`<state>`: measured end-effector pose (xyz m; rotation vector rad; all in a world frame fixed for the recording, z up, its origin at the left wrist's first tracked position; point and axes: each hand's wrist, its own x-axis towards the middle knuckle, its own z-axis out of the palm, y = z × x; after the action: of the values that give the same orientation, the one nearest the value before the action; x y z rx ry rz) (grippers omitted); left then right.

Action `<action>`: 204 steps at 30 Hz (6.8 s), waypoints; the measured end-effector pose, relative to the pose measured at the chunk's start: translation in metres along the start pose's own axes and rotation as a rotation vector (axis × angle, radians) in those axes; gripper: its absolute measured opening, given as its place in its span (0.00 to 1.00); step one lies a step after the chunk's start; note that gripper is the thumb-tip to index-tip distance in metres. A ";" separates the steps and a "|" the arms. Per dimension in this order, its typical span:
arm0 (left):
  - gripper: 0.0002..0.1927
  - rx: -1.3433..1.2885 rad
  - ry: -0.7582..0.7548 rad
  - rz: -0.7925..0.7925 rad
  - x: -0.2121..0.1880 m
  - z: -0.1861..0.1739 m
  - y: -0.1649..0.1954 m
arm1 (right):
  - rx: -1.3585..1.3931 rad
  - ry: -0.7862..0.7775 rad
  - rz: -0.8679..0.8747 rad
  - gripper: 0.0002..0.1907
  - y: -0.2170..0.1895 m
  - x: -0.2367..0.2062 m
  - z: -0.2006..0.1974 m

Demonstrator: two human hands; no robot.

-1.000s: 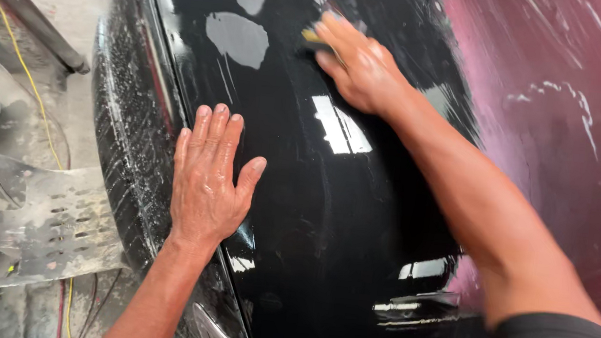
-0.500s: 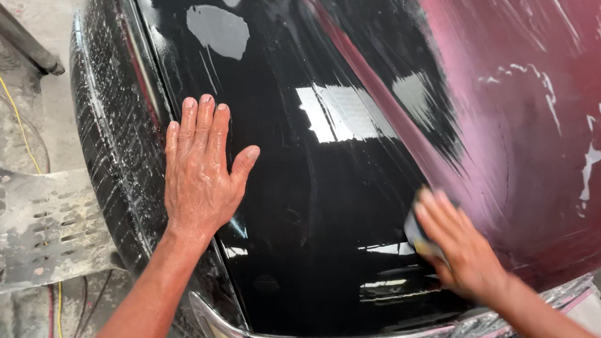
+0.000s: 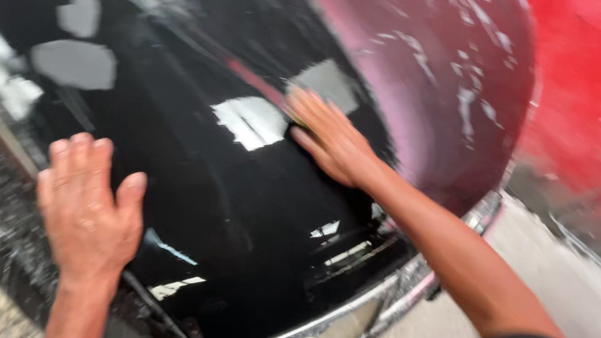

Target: The person sands the hood of a black car using a sanding block, moving it in circular and back-and-forth motions across the surface. They occasionally pause to wipe the hood with a cloth and dip the sanding block into a bucket of water.

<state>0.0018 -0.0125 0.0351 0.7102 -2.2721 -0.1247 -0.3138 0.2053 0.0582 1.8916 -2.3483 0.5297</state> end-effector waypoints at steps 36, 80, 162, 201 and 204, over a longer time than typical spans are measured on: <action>0.32 0.124 -0.014 -0.121 0.061 0.033 -0.019 | -0.038 -0.111 -0.347 0.39 0.151 -0.015 -0.027; 0.31 0.150 0.043 -0.140 0.066 0.028 -0.019 | 0.016 -0.192 -0.345 0.40 0.076 -0.040 -0.043; 0.29 0.124 0.019 -0.141 0.064 0.030 -0.016 | -0.079 0.126 -0.280 0.30 0.182 0.023 -0.028; 0.26 0.071 0.078 -0.192 0.077 0.018 -0.027 | -0.155 0.156 -0.196 0.21 0.193 0.332 0.027; 0.25 0.109 0.097 -0.108 0.079 0.012 -0.023 | -0.083 0.189 -0.339 0.23 0.212 0.198 0.010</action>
<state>-0.0413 -0.0748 0.0700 0.8776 -2.1606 -0.0171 -0.5618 0.0550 0.0573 2.0396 -1.8537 0.5384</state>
